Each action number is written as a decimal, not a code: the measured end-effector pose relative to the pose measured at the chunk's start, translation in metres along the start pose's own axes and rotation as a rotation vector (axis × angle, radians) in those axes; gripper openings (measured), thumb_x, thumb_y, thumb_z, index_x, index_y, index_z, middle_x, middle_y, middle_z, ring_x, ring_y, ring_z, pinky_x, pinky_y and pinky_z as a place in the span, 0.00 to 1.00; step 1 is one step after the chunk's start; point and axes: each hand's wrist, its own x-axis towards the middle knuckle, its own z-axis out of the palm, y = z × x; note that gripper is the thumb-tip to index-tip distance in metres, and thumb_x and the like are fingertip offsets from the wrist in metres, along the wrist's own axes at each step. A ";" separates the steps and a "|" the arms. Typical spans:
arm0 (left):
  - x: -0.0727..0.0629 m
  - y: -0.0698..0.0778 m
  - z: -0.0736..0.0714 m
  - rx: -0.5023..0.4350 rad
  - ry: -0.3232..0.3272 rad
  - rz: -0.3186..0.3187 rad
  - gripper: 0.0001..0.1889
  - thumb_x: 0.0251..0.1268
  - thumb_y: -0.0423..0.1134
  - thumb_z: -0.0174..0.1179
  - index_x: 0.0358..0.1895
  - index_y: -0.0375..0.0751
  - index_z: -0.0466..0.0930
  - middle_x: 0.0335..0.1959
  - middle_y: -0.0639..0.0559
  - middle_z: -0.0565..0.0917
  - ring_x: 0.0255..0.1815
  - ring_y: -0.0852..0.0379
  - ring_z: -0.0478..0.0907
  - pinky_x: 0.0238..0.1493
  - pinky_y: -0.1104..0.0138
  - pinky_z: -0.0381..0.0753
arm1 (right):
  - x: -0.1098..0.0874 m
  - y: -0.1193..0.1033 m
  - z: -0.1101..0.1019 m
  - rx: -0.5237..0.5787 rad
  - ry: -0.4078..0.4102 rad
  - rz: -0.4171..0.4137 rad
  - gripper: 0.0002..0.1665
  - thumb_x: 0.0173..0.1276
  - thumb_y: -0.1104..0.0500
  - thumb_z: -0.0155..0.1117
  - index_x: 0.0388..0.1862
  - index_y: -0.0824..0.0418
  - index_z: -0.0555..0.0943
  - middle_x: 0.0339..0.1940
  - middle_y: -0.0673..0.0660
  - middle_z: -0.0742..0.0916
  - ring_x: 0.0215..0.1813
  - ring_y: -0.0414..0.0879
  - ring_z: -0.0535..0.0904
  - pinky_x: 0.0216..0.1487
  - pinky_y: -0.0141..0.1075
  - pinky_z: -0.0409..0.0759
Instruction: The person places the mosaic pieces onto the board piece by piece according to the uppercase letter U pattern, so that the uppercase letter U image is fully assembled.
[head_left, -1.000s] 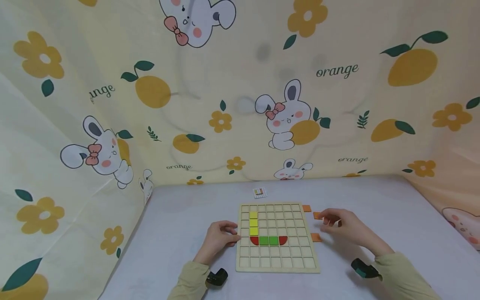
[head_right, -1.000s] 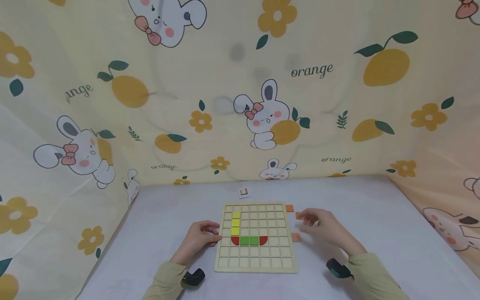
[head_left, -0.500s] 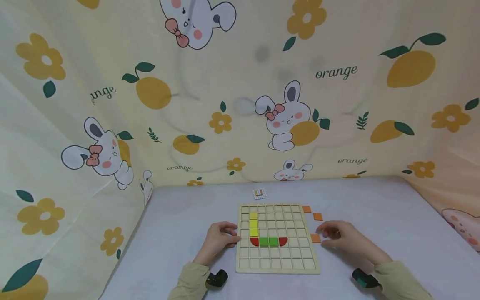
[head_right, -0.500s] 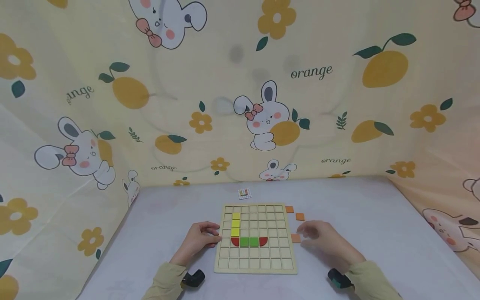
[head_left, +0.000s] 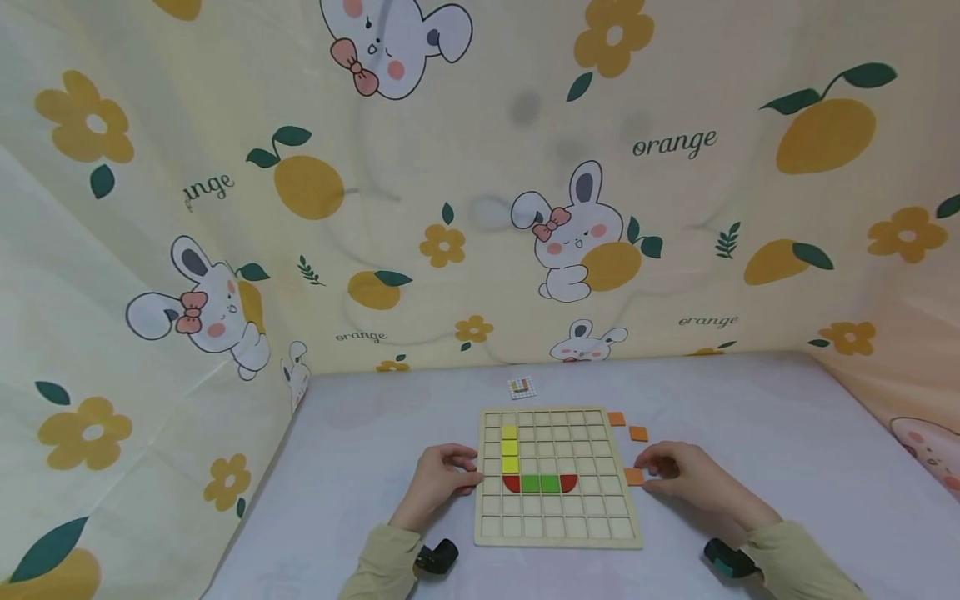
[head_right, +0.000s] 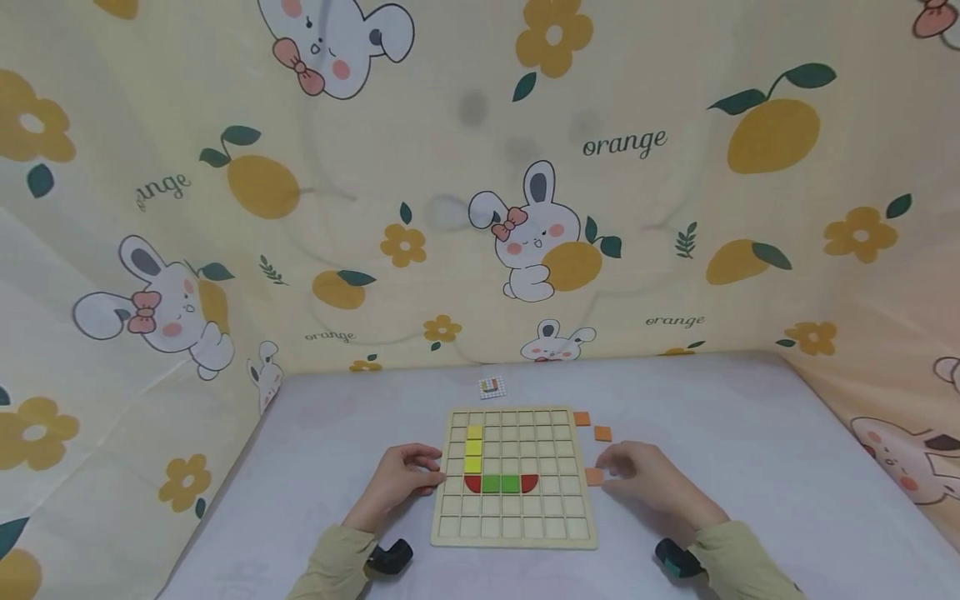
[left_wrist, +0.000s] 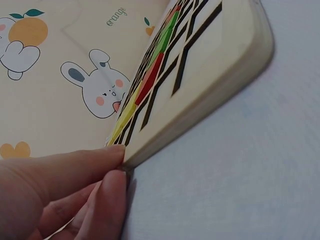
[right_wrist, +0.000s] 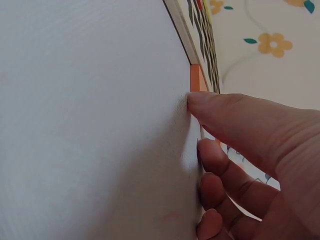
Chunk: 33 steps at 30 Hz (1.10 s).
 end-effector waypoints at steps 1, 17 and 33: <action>0.000 0.000 0.000 -0.001 0.000 0.001 0.19 0.46 0.27 0.72 0.45 0.33 0.81 0.31 0.46 0.80 0.22 0.59 0.78 0.27 0.66 0.84 | 0.000 0.000 0.000 -0.004 0.001 -0.003 0.15 0.54 0.59 0.75 0.41 0.57 0.83 0.31 0.48 0.78 0.35 0.44 0.71 0.32 0.31 0.73; -0.001 0.000 0.002 0.011 0.012 0.008 0.19 0.46 0.26 0.72 0.45 0.33 0.81 0.30 0.47 0.80 0.23 0.58 0.78 0.29 0.65 0.84 | 0.005 -0.005 -0.005 0.020 0.049 0.072 0.16 0.55 0.55 0.75 0.41 0.58 0.83 0.35 0.48 0.83 0.37 0.44 0.77 0.35 0.32 0.79; -0.006 0.005 0.006 0.017 0.048 -0.011 0.18 0.47 0.25 0.71 0.44 0.31 0.82 0.30 0.46 0.81 0.26 0.58 0.79 0.29 0.66 0.84 | 0.014 -0.013 0.009 0.165 0.043 0.042 0.21 0.57 0.53 0.73 0.46 0.62 0.83 0.41 0.51 0.85 0.43 0.44 0.80 0.44 0.33 0.81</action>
